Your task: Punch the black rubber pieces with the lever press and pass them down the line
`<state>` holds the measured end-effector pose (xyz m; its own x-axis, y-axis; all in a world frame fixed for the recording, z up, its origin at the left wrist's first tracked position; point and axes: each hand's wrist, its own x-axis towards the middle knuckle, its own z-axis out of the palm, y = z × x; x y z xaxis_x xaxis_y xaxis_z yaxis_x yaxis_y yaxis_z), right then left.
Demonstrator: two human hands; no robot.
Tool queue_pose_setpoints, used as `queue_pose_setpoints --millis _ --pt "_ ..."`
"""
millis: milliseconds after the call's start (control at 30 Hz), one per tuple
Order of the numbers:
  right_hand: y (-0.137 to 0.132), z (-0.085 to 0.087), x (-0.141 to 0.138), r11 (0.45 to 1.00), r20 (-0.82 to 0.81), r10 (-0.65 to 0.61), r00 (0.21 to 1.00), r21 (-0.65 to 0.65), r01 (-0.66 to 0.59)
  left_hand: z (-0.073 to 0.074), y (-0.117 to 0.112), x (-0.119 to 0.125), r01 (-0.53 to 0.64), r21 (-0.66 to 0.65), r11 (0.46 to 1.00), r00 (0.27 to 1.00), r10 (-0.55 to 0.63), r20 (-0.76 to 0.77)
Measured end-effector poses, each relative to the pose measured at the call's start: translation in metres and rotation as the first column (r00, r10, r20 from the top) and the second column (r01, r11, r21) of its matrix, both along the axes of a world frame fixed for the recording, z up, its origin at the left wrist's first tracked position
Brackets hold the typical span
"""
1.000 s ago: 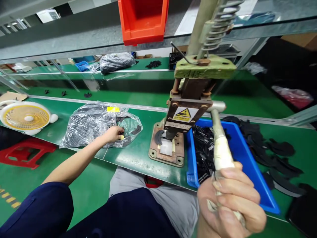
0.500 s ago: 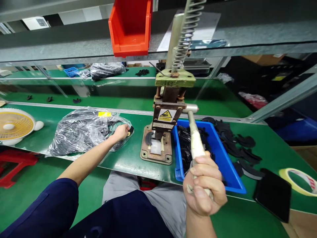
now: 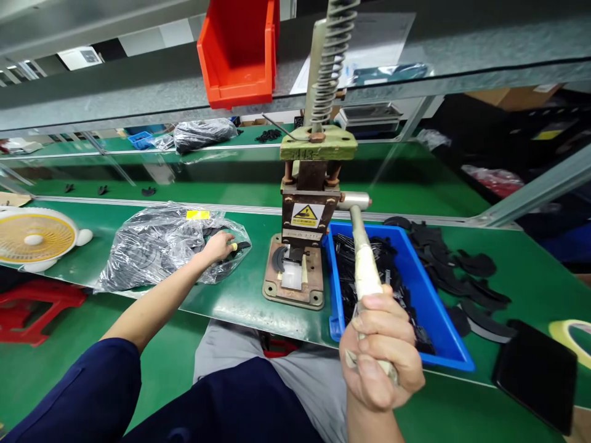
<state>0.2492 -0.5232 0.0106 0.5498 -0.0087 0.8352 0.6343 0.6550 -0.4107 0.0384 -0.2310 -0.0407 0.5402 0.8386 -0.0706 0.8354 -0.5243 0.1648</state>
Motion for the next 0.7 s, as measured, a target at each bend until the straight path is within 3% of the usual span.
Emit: queue_pose_setpoints --millis 167,267,333,400,467,533,600,700 --pt "-0.003 -0.001 0.000 0.999 0.016 0.023 1.000 -0.028 -0.022 0.001 0.006 0.010 0.028 -0.139 0.990 0.999 -0.023 0.037" --pt "-0.004 0.000 0.000 0.999 0.034 0.043 0.998 -0.026 -0.042 0.004 0.007 0.013 -0.029 -0.233 0.972 0.994 0.051 0.092" --pt "-0.004 0.000 0.000 0.998 0.038 0.049 0.998 -0.041 -0.047 0.008 0.005 0.016 -0.074 -0.283 0.956 0.971 0.134 0.200" --pt "-0.004 0.001 -0.001 0.997 0.031 0.055 0.998 -0.052 -0.054 0.014 -0.002 0.022 -0.071 -0.370 0.926 0.898 0.221 0.381" --pt "-0.004 0.002 -0.001 0.997 0.029 0.057 0.998 -0.046 -0.056 0.019 -0.015 0.035 0.018 -0.526 0.850 0.774 0.321 0.546" --pt "-0.005 0.001 -0.001 0.998 0.034 0.055 0.998 -0.046 -0.053 0.022 -0.032 0.052 0.155 -0.674 0.722 0.670 0.424 0.609" --pt "-0.007 0.000 0.000 0.996 0.044 0.059 0.997 -0.073 -0.056 0.022 -0.050 0.071 0.246 -0.758 0.604 0.629 0.495 0.600" --pt "-0.012 -0.003 0.003 0.990 0.062 0.073 0.995 -0.128 -0.065 0.018 -0.070 0.096 0.267 -0.803 0.533 0.612 0.549 0.569"
